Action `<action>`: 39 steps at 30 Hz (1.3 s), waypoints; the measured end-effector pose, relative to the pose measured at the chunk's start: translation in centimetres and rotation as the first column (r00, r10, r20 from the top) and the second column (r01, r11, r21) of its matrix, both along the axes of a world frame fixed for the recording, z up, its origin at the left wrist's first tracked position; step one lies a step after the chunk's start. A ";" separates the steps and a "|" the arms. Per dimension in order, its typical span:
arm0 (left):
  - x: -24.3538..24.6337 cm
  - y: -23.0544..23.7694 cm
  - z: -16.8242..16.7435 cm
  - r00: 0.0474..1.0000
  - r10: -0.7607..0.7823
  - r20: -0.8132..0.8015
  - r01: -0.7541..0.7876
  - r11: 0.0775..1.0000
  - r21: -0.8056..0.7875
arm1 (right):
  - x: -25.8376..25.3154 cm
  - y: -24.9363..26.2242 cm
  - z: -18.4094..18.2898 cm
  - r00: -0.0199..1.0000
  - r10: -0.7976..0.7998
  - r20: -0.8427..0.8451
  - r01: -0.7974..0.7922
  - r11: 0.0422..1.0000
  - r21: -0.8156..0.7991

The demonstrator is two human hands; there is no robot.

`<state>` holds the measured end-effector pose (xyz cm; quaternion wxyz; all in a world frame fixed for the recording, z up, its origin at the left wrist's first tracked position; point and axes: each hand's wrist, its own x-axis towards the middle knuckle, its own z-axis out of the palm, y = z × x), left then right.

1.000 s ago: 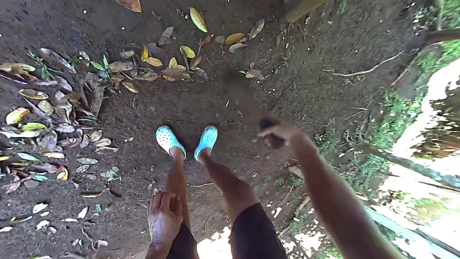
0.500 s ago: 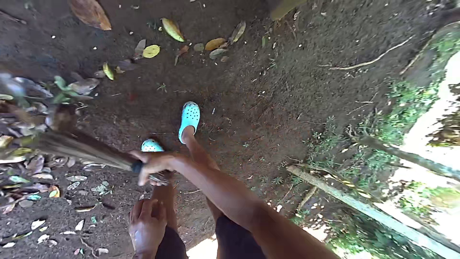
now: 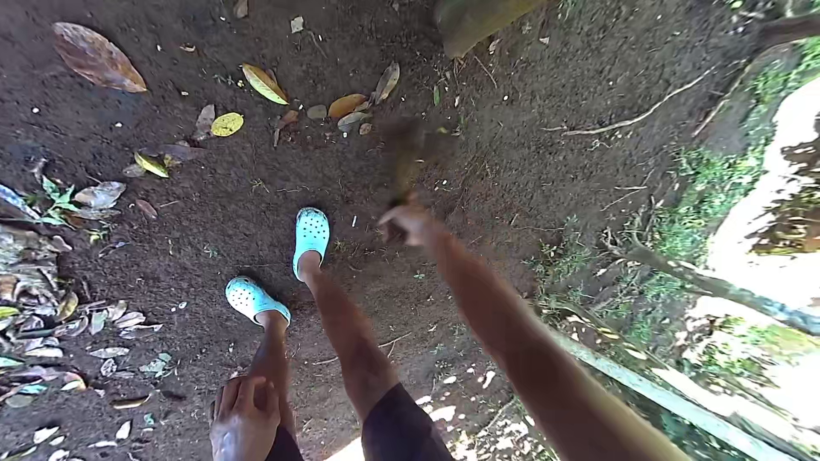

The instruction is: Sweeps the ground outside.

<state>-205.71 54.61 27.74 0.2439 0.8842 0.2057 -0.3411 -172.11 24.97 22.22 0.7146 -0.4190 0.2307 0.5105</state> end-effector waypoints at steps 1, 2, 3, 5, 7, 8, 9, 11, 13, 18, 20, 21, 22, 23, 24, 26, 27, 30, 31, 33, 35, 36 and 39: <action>0.3 -0.4 -0.1 1.000 -0.011 -0.006 0.011 1.000 -0.001 | -1.8 -1.6 -3.3 0.985 0.166 -0.052 -0.167 0.986 -0.015; 0.6 -0.6 -0.1 1.000 -0.024 -0.006 0.024 1.000 -0.004 | -2.4 -1.5 -3.6 0.916 0.364 -0.167 -0.385 0.915 -0.122; 1.0 -0.8 -0.1 1.000 -0.028 -0.001 0.028 1.000 -0.012 | -2.1 -0.7 -2.2 0.821 0.507 -0.263 -0.557 0.812 -0.174; 1.7 -1.1 0.1 1.000 -0.026 -0.003 0.025 0.999 -0.023 | -0.3 -1.3 2.4 0.728 0.611 -0.311 -0.679 0.704 -0.208; 1.8 -1.3 0.5 1.000 -0.016 -0.023 0.016 1.000 -0.020 | 2.4 -6.2 5.9 0.796 0.527 -0.299 -0.604 0.725 -0.331; 1.8 -1.4 0.6 0.999 -0.014 -0.033 0.014 1.000 -0.016 | 4.0 -9.8 6.5 0.849 0.443 -0.287 -0.528 0.731 -0.432; 1.9 -1.3 0.7 0.999 -0.013 -0.042 0.012 1.000 -0.015 | 5.9 -13.5 6.3 0.899 0.342 -0.275 -0.439 0.712 -0.549; 2.4 -1.2 0.8 0.998 -0.002 -0.061 0.001 1.000 -0.015 | 10.7 -20.0 3.9 0.964 0.143 -0.224 -0.264 0.592 -0.761; 3.2 -0.9 1.3 0.998 0.013 -0.063 -0.014 1.000 -0.011 | 15.4 -22.9 0.0 0.989 0.001 -0.149 -0.130 0.490 -0.862; 8.1 0.2 4.5 0.997 0.075 0.032 -0.075 0.997 -0.002 | 12.3 -6.6 -10.3 0.978 0.025 -0.208 -0.167 0.690 -0.705; 9.7 0.2 5.4 0.992 0.095 0.083 -0.095 0.995 -0.003 | 7.0 2.5 -10.3 0.939 0.203 -0.277 -0.329 0.767 -0.551; 10.0 0.5 5.7 0.990 0.098 0.104 -0.099 0.995 -0.001 | 5.3 5.2 -9.0 0.897 0.317 -0.307 -0.432 0.776 -0.460; 9.9 0.9 5.9 0.987 0.103 0.121 -0.104 0.995 0.003 | 4.5 6.7 -6.7 0.844 0.430 -0.321 -0.530 0.759 -0.377; 9.4 1.3 6.0 0.985 0.117 0.130 -0.119 0.993 0.004 | 4.4 7.0 -4.0 0.791 0.525 -0.315 -0.609 0.726 -0.320; 8.6 1.7 5.7 0.981 0.141 0.133 -0.143 0.990 0.001 | 5.1 6.5 -1.1 0.741 0.601 -0.300 -0.670 0.686 -0.282; 6.7 2.3 4.6 0.967 0.213 0.138 -0.214 0.977 -0.008 | 7.8 4.1 3.9 0.703 0.657 -0.272 -0.711 0.634 -0.305; 5.8 2.3 3.7 0.958 0.244 0.148 -0.245 0.969 -0.009 | 9.5 2.3 5.4 0.715 0.643 -0.274 -0.695 0.614 -0.375; 5.2 1.7 0.9 0.931 0.319 0.179 -0.319 0.947 -0.030 | 14.7 -2.7 4.4 0.820 0.485 -0.304 -0.553 0.532 -0.641; 5.6 1.7 0.4 0.924 0.332 0.189 -0.331 0.943 -0.034 | 16.1 -2.9 2.4 0.861 0.410 -0.301 -0.488 0.503 -0.713; 5.8 2.2 0.5 0.906 0.360 0.220 -0.361 0.932 -0.039 | 16.4 0.7 -2.7 0.940 0.240 -0.243 -0.335 0.511 -0.791; 5.8 3.1 0.6 0.876 0.413 0.248 -0.418 0.908 -0.033 | 12.3 10.8 -8.3 0.972 0.122 -0.200 -0.231 0.630 -0.741; 6.1 3.6 0.4 0.862 0.436 0.259 -0.446 0.895 -0.024 | 8.5 18.0 -10.8 0.967 0.132 -0.219 -0.248 0.689 -0.681; 6.6 5.7 -0.2 0.840 0.463 0.281 -0.480 0.877 -0.010 | -6.0 38.5 -15.0 0.840 0.439 -0.318 -0.542 0.707 -0.455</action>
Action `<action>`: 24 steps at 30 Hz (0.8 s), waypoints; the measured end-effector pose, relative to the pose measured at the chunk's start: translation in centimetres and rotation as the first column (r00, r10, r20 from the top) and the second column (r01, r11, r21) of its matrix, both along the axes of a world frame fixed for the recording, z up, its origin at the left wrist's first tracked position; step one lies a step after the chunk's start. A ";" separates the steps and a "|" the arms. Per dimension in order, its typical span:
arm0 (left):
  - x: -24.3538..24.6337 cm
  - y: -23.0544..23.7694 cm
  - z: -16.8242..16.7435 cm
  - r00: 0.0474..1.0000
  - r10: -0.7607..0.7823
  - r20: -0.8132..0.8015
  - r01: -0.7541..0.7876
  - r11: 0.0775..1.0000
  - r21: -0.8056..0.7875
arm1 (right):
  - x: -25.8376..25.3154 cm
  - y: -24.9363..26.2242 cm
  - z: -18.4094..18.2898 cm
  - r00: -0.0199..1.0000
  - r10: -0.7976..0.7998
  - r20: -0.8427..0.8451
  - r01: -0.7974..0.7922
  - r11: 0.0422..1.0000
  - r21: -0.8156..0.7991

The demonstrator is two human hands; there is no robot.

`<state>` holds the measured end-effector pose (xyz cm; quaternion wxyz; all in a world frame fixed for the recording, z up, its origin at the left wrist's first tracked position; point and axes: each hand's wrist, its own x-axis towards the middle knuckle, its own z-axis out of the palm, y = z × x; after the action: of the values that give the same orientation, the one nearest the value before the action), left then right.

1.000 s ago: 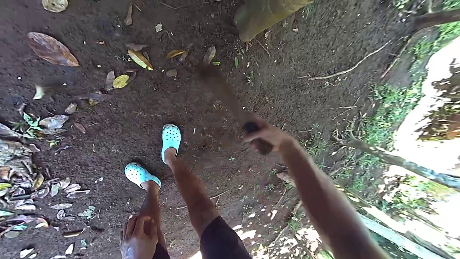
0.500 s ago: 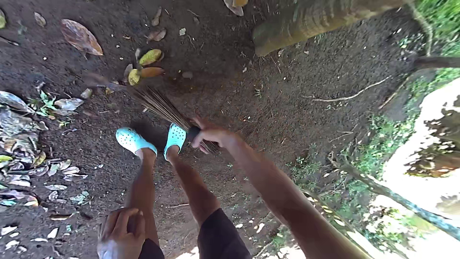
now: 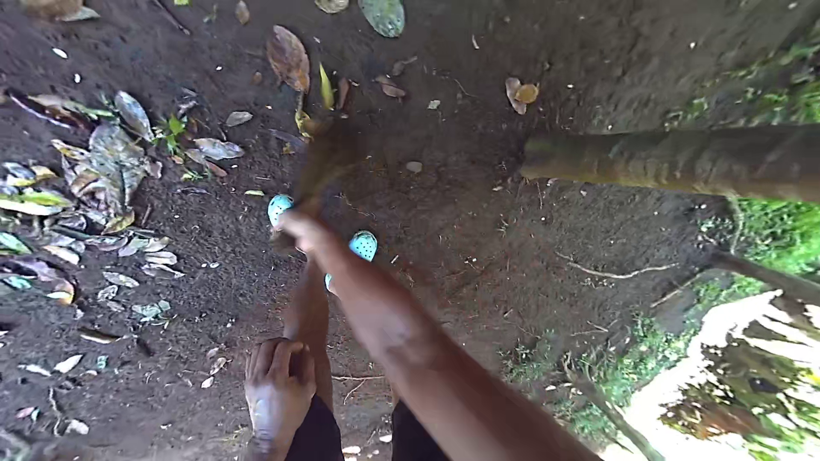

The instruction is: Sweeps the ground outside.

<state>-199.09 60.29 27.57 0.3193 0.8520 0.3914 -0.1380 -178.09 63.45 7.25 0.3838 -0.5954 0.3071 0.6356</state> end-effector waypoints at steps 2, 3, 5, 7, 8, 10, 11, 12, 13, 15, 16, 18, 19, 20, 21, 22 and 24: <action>0.2 1.1 -0.1 1.000 0.027 0.002 -0.027 1.000 0.001 | -4.7 7.0 0.6 0.960 0.240 -0.142 -0.211 0.958 0.193; 0.4 1.3 -0.1 0.999 0.042 0.004 -0.042 0.999 -0.011 | -4.3 7.7 2.1 0.927 0.317 -0.200 -0.245 0.917 0.315; 1.1 1.7 -0.3 0.998 0.061 0.021 -0.061 0.997 -0.040 | 0.2 5.1 6.8 0.876 0.442 -0.192 -0.301 0.813 0.499; 1.5 2.0 -0.2 0.998 0.058 0.022 -0.056 0.996 -0.068 | 6.3 -0.5 13.4 0.856 0.511 -0.079 -0.412 0.766 0.493; 1.7 2.1 -0.1 0.998 0.055 0.018 -0.053 0.995 -0.079 | 9.9 -4.1 16.3 0.852 0.522 -0.033 -0.465 0.784 0.412; 2.3 2.4 -0.2 0.999 0.048 0.009 -0.047 0.995 -0.091 | 17.3 -13.0 19.0 0.873 0.486 0.033 -0.485 0.860 0.158; 2.7 2.7 -0.3 0.999 0.045 0.003 -0.044 0.995 -0.094 | 21.0 -17.7 19.2 0.900 0.432 0.055 -0.433 0.901 0.011; 3.1 2.9 -0.4 0.999 0.043 -0.001 -0.043 0.995 -0.090 | 24.5 -22.1 18.6 0.927 0.366 0.082 -0.354 0.926 -0.129; 3.7 3.2 -0.5 0.999 0.042 -0.002 -0.042 0.996 -0.084 | 27.6 -25.6 17.2 0.952 0.282 0.119 -0.246 0.936 -0.250; 5.0 3.8 -0.6 0.999 0.038 0.002 -0.037 0.997 -0.074 | 32.0 -29.1 12.9 0.968 0.127 0.218 -0.032 0.919 -0.393; 5.8 4.1 -0.7 0.999 0.033 0.001 -0.033 0.997 -0.069 | 32.8 -28.5 10.3 0.967 0.050 0.252 0.058 0.912 -0.405; 7.4 4.4 -0.6 1.000 0.018 -0.012 -0.018 0.998 -0.067 | 30.3 -22.6 5.3 0.968 -0.087 0.236 0.160 0.938 -0.306; 8.4 4.3 -0.7 1.000 0.014 -0.017 -0.015 0.998 -0.059 | 27.3 -17.5 3.1 0.974 -0.112 0.195 0.157 0.960 -0.232; 9.4 3.9 -1.0 1.000 0.009 -0.020 -0.010 0.998 -0.054 | 23.7 -12.0 1.1 0.986 -0.092 0.136 0.111 0.984 -0.139; 10.1 3.5 -0.9 1.000 -0.001 -0.031 0.000 0.998 -0.056 | 19.6 -7.1 0.1 0.997 -0.021 0.075 0.025 0.998 -0.053; 10.8 3.2 -0.8 0.999 -0.009 -0.039 0.007 0.999 -0.053 | 16.4 -3.3 0.6 0.995 0.096 0.002 -0.096 0.995 0.035; 12.2 2.9 -0.7 0.998 -0.017 -0.056 0.014 0.998 -0.058 | 15.6 0.1 3.1 0.955 0.279 -0.097 -0.250 0.939 0.236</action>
<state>-186.93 63.19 26.90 0.3315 0.8411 0.3896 -0.1758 -162.46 63.57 10.36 0.3378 -0.5427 0.1755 0.7487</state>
